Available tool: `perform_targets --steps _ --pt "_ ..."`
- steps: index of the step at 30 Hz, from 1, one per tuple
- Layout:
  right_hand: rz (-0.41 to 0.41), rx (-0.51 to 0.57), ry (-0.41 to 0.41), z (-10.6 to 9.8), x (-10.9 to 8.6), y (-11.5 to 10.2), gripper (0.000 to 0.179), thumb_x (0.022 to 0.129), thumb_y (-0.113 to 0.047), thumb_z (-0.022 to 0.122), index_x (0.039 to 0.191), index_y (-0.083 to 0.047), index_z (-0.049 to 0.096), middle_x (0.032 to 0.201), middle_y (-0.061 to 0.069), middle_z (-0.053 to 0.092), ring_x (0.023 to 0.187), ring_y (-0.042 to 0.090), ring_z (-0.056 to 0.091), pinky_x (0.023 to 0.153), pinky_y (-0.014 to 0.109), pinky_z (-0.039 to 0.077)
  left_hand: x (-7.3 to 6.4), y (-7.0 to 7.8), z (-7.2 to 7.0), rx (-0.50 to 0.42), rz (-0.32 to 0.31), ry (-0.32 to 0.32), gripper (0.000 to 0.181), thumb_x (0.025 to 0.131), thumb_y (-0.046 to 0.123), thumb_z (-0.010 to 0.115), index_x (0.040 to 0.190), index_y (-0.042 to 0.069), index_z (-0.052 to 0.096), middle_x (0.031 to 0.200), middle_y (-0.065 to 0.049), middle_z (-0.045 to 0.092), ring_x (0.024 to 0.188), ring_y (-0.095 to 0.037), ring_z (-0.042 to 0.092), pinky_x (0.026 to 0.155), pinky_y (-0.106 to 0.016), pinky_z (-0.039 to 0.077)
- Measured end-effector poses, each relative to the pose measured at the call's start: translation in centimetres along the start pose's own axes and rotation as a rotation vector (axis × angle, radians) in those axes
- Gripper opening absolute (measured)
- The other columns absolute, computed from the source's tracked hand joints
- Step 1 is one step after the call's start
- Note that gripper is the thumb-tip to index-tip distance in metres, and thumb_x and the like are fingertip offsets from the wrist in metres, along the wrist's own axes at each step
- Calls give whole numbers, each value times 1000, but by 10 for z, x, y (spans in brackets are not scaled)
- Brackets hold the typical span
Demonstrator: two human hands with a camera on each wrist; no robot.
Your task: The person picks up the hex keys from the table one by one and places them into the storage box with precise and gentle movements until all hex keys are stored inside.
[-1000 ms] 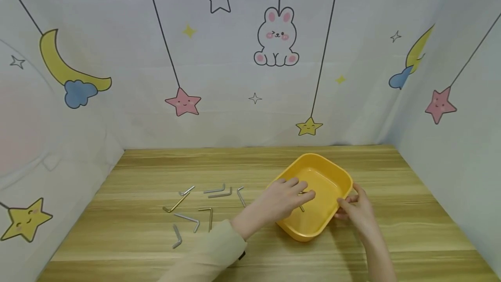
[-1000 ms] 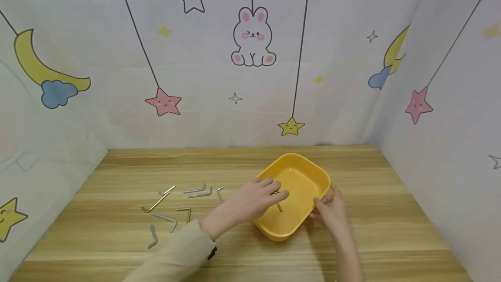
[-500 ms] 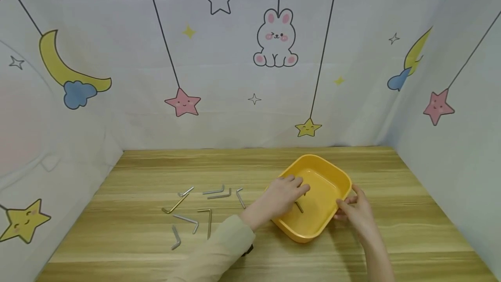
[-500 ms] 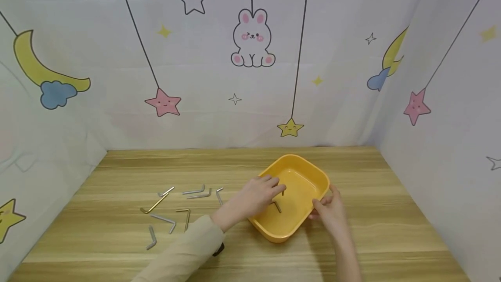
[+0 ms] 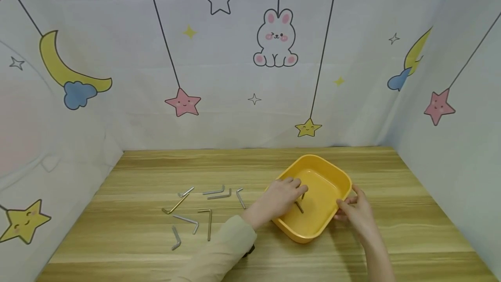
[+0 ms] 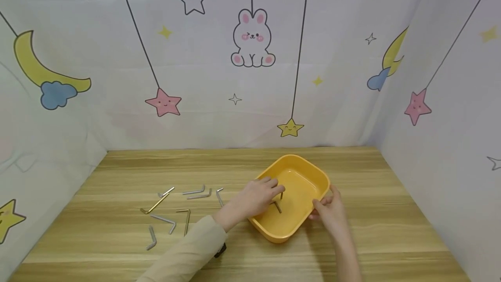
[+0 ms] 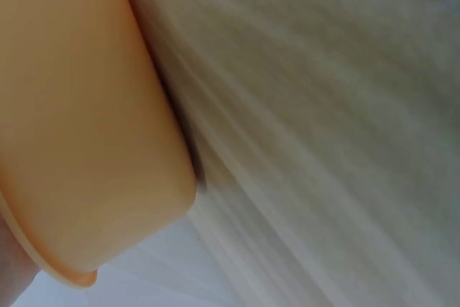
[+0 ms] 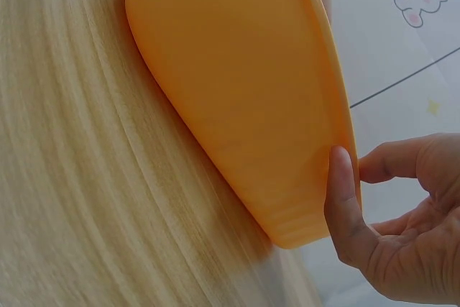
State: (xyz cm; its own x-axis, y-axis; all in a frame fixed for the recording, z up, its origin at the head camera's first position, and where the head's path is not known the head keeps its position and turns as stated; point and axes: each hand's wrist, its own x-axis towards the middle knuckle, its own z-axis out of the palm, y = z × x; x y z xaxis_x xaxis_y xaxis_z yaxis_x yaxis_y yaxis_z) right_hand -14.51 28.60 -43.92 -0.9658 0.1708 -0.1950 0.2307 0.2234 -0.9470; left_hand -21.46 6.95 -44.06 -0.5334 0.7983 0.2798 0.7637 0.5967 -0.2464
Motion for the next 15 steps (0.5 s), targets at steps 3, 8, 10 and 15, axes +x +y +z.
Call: perform_targets --steps 3,8,10,15 --pt "-1 -4 -2 0 0 0 81 95 -1 50 152 0 -7 100 9 39 67 6 60 68 26 59 0 -1 2 -21 -13 -17 28 89 15 64 115 25 61 98 8 61 81 -8 57 59 -18 44" --pt "-5 -2 -1 1 -1 -1 80 94 -1 50 152 0 -7 100 9 38 67 6 60 68 26 58 1 -2 2 -79 -37 -47 29 88 16 66 116 23 61 98 7 60 80 -8 55 60 -17 43" --pt "-6 3 -1 1 0 -1 80 94 -1 50 152 1 -7 99 9 38 66 6 60 67 25 58 1 -2 1 -96 -47 -50 28 88 14 65 115 23 61 97 7 60 79 -8 55 59 -16 42" --pt "-4 8 -2 1 0 -2 80 94 -1 49 152 1 -7 99 9 38 66 6 60 66 24 58 0 -2 -1 -110 -64 -42 28 87 12 65 112 23 62 96 7 60 78 -8 54 59 -16 42"
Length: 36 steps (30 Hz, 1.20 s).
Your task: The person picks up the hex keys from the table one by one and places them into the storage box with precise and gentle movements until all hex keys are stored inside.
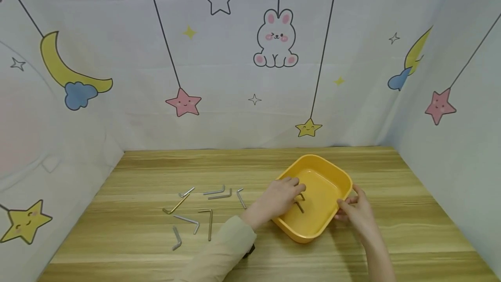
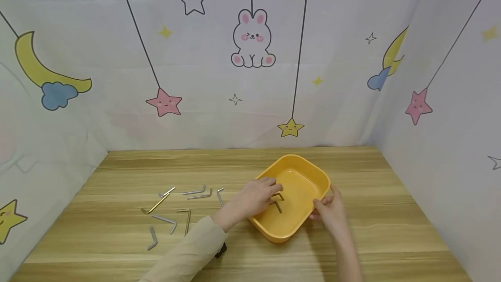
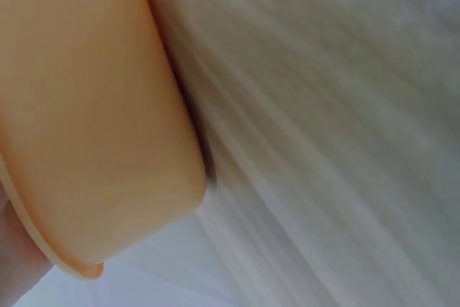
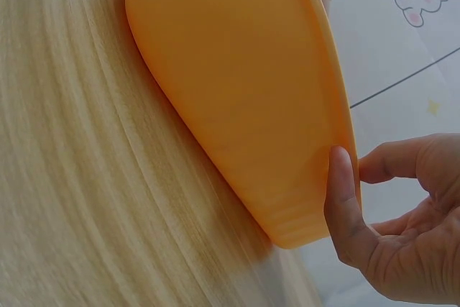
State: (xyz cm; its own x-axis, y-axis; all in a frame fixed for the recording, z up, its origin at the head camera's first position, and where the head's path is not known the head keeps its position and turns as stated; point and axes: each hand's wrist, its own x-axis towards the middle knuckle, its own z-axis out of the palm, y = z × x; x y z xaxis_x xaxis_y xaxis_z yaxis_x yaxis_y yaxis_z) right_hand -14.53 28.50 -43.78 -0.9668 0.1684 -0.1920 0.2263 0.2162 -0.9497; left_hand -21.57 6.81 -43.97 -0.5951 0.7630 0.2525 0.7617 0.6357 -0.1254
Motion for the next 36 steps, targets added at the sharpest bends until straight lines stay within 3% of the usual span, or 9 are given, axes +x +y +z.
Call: perform_targets --steps 14,23,30,36 --pt "9 4 11 1 1 1 80 94 -1 50 152 0 -6 99 9 37 68 6 59 66 24 58 -14 -4 -10 -96 -74 47 26 87 23 70 112 21 64 97 6 60 85 -9 56 65 -20 47" --pt "3 -12 4 0 1 0 81 94 -2 50 152 0 -7 100 9 39 68 6 60 68 25 58 -27 1 -16 -18 -14 127 21 89 12 61 108 22 64 90 7 57 75 -9 52 54 -17 39" --pt "0 -8 9 0 0 1 81 94 -1 50 152 0 -7 99 9 39 67 5 59 66 25 58 -39 10 -19 36 50 175 30 82 11 64 111 21 65 93 6 62 76 -9 55 59 -19 45" --pt "0 -29 7 1 0 2 81 95 -1 50 152 1 -7 99 9 40 68 6 59 68 25 58 -50 17 -20 71 73 224 21 81 15 65 101 21 65 90 8 61 73 -8 55 54 -17 38"
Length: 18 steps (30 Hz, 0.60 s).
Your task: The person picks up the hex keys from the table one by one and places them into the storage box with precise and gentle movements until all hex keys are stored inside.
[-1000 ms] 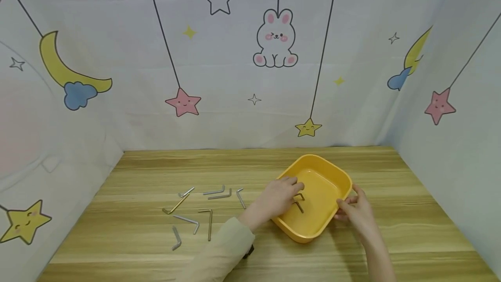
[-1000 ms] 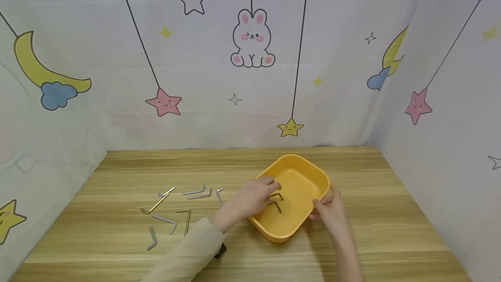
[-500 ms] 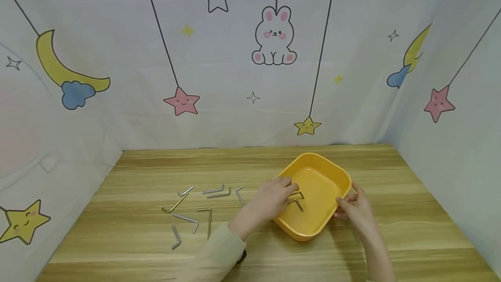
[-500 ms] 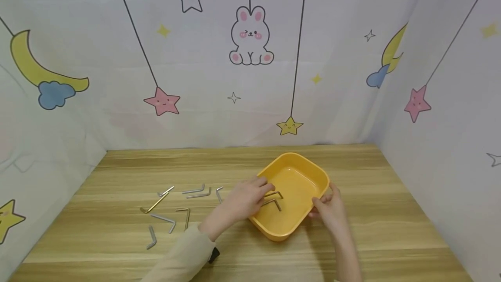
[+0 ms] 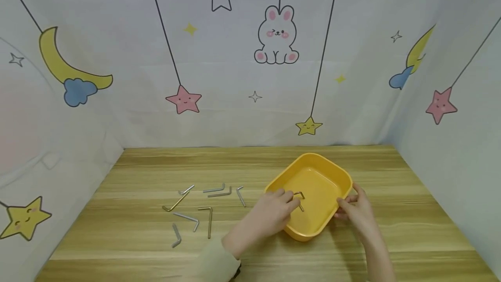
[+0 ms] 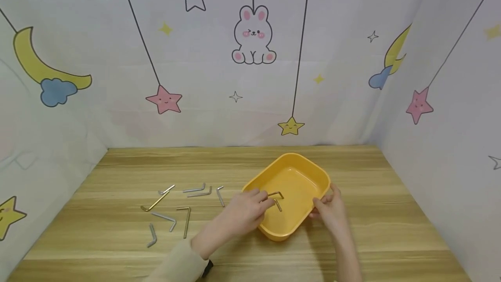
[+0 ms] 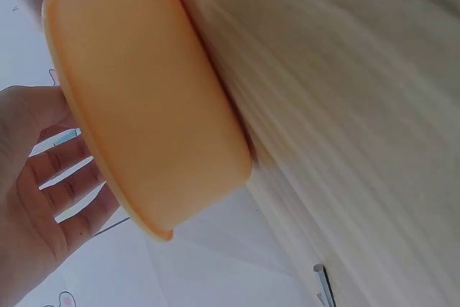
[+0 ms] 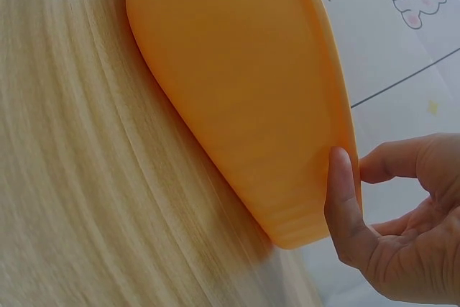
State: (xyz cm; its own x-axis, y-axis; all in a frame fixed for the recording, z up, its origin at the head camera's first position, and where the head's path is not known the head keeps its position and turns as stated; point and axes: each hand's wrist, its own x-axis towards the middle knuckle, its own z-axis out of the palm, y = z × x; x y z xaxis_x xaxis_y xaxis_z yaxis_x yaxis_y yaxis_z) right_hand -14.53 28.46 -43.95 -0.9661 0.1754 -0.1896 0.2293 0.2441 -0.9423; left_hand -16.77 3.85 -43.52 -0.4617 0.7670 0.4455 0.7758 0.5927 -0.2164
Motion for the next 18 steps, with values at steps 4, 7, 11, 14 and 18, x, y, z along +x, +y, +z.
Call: perform_targets --steps 4,7,11,14,18 --pt "1 10 1 1 0 0 81 94 -1 50 152 0 -7 99 9 39 67 5 59 67 24 58 -4 4 -3 56 -4 18 17 82 18 66 98 23 64 90 10 61 76 -7 57 54 -18 39" --pt "7 16 3 1 0 0 82 94 -1 50 152 0 -7 99 9 38 68 5 58 66 23 58 -7 6 -6 88 -9 19 18 83 19 67 100 23 64 94 10 63 80 -8 59 57 -20 43" --pt "5 9 3 1 0 -1 81 94 -1 50 152 0 -7 99 9 38 68 5 58 66 23 58 -11 8 -9 101 -9 27 15 84 18 66 98 23 63 94 9 63 80 -9 58 58 -20 41" --pt "2 4 -1 1 0 0 81 95 -1 50 152 0 -8 100 10 38 69 5 58 67 23 58 -15 8 -10 106 -4 38 14 84 16 65 95 23 61 93 9 62 80 -9 57 57 -20 38" --pt "6 2 -3 1 -1 0 81 95 -1 50 152 -1 -8 100 9 37 69 5 58 67 23 58 -19 8 -11 109 -13 41 20 81 15 68 98 23 62 94 8 62 79 -9 57 57 -18 38"
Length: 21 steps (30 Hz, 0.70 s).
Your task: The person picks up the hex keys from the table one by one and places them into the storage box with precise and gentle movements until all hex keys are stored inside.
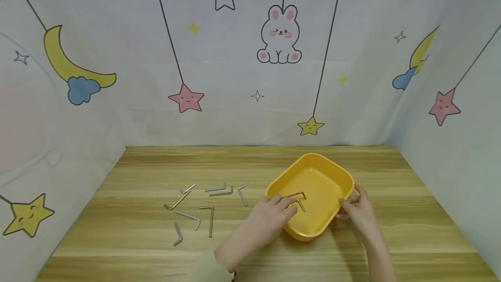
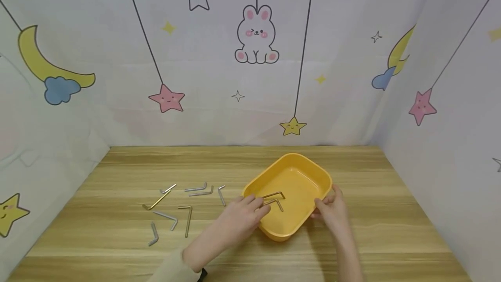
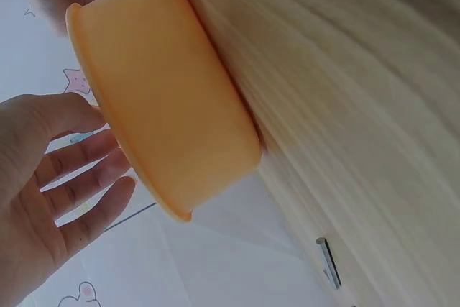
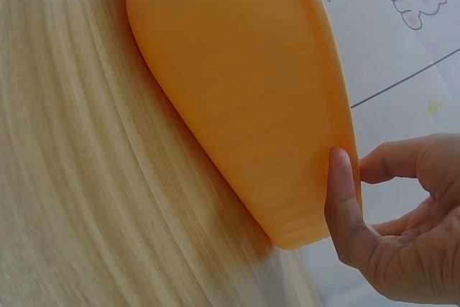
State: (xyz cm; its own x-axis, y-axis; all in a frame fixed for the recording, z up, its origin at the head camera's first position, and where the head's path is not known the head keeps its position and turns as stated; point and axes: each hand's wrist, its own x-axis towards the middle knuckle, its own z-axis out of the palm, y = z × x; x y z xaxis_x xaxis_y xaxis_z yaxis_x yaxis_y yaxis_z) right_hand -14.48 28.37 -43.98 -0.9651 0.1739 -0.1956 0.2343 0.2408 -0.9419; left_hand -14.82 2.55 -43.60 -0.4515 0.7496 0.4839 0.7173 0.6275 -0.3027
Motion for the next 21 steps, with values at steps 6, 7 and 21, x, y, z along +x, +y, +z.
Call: perform_targets --steps 6,7,21 --pt "-1 3 -2 0 0 1 81 95 -1 50 152 0 -8 99 9 38 68 5 58 66 23 58 -8 -5 -6 21 -81 34 25 78 14 72 101 21 64 90 7 62 77 -10 56 57 -18 41" --pt "-1 1 -2 0 0 1 81 95 -1 50 152 0 -8 99 9 38 68 5 58 66 23 58 -9 -7 -6 25 -103 39 25 78 14 72 101 21 64 89 7 61 76 -10 56 57 -19 41" --pt "-5 9 -4 1 -1 -1 79 95 -1 48 152 -1 -6 100 10 39 66 5 60 67 23 58 -42 -22 -14 -162 -421 12 24 77 8 73 99 14 65 81 4 56 65 -8 48 50 -13 35"
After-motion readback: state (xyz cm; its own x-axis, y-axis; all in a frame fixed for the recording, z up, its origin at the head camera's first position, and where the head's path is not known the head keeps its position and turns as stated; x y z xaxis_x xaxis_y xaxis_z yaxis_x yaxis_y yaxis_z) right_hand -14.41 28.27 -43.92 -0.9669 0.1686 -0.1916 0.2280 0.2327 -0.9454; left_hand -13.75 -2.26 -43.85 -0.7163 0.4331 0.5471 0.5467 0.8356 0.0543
